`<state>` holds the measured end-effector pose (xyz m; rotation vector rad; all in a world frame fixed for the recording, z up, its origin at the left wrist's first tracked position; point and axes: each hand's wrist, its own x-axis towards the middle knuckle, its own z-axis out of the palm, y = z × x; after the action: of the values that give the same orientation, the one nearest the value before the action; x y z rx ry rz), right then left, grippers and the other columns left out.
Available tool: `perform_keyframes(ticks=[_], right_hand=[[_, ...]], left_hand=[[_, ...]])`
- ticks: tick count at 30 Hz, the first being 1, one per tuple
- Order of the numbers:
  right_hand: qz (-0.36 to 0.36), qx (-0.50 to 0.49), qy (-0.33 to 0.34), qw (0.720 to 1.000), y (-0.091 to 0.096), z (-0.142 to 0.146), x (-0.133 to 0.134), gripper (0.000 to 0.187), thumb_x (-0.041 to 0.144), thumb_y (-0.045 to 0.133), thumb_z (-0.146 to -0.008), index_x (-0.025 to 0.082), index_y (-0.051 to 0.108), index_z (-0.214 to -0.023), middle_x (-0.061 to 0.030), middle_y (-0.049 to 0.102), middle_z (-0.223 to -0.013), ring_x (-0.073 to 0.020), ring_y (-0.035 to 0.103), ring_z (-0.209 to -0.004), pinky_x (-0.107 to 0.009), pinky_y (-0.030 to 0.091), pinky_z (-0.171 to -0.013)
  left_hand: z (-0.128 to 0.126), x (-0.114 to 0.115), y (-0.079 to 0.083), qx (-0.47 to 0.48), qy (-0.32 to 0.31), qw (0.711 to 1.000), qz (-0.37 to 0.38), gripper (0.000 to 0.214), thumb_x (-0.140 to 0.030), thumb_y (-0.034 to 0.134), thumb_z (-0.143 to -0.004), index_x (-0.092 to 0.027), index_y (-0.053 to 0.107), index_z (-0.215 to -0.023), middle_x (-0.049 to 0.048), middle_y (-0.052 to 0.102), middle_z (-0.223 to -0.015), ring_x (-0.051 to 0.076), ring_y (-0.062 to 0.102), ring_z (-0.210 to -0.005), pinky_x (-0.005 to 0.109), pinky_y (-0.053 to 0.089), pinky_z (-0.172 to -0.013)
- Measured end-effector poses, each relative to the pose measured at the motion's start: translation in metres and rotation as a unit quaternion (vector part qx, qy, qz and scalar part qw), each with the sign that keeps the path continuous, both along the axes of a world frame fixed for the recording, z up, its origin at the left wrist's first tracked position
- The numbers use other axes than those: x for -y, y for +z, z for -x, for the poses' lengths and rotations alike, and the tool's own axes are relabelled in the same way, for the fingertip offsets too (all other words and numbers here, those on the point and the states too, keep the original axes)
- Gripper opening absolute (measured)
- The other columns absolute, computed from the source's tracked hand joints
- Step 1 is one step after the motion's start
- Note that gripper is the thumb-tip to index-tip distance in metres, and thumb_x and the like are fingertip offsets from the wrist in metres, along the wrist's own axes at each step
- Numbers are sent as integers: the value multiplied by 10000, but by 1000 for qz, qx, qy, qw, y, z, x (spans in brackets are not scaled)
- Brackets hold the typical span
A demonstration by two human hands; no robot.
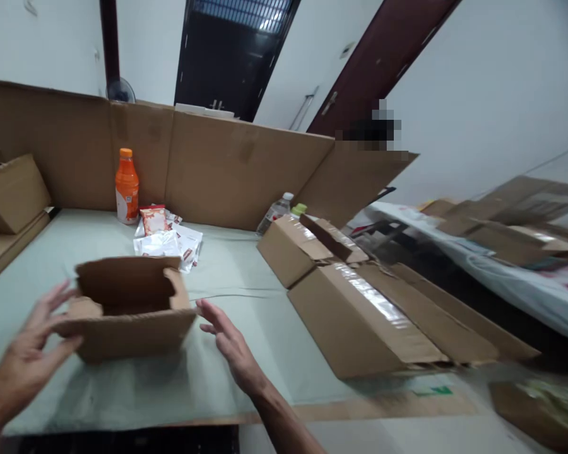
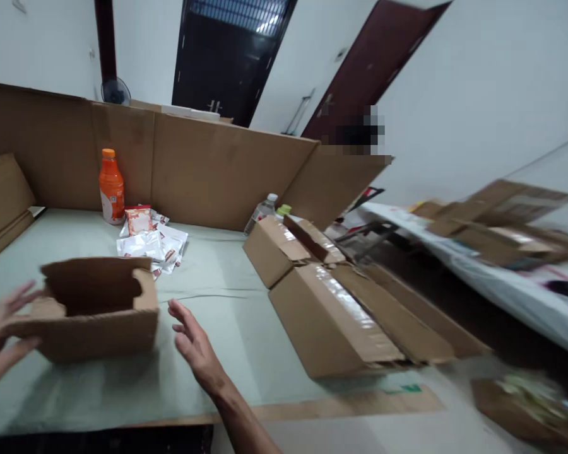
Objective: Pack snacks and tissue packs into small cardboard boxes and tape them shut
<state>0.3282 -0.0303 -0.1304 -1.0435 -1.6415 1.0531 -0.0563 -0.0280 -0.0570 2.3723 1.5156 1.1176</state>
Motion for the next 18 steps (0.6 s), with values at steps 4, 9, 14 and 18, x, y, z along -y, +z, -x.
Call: perform_keyframes(ticks=[4,9,14,18], right_hand=[[27,-99,-22,995,-7,-6,21,742,724,384,-1011,270,453,-1593,-126,445,-1665,-314,432,-1528,-506,448,-1193],[20,-34,-40,998,-3,-18,18,663,678,328,-1042,253,599,-1474,-131,629,-1501,-316,612,-1361,-491,546,-1077],[10,159,-158,975,17,-31,-81,576,637,426,-996,196,752,-1176,-146,765,-1216,-311,700,-1154,-477,572,-968],[22,248,-215,944,23,-15,-194,497,575,630,-879,179,739,-1160,-186,673,-1375,-381,520,-1383,-559,421,-1125]], left_hand=[[-46,11,-10,52,-88,994,36,184,-338,580,-1023,-279,754,-1010,33,461,-1650,308,564,-1435,362,612,-1042],[-35,13,-6,39,-97,994,28,151,-268,600,-994,-280,750,-1006,41,456,-1653,311,520,-1472,398,567,-1100],[-24,18,-14,36,-71,995,51,126,-276,612,-975,-261,736,-952,59,457,-1653,343,536,-1456,404,602,-1055],[-33,21,-22,97,-54,991,78,198,-270,527,-1018,-252,716,-961,66,437,-1662,336,551,-1440,373,637,-987]])
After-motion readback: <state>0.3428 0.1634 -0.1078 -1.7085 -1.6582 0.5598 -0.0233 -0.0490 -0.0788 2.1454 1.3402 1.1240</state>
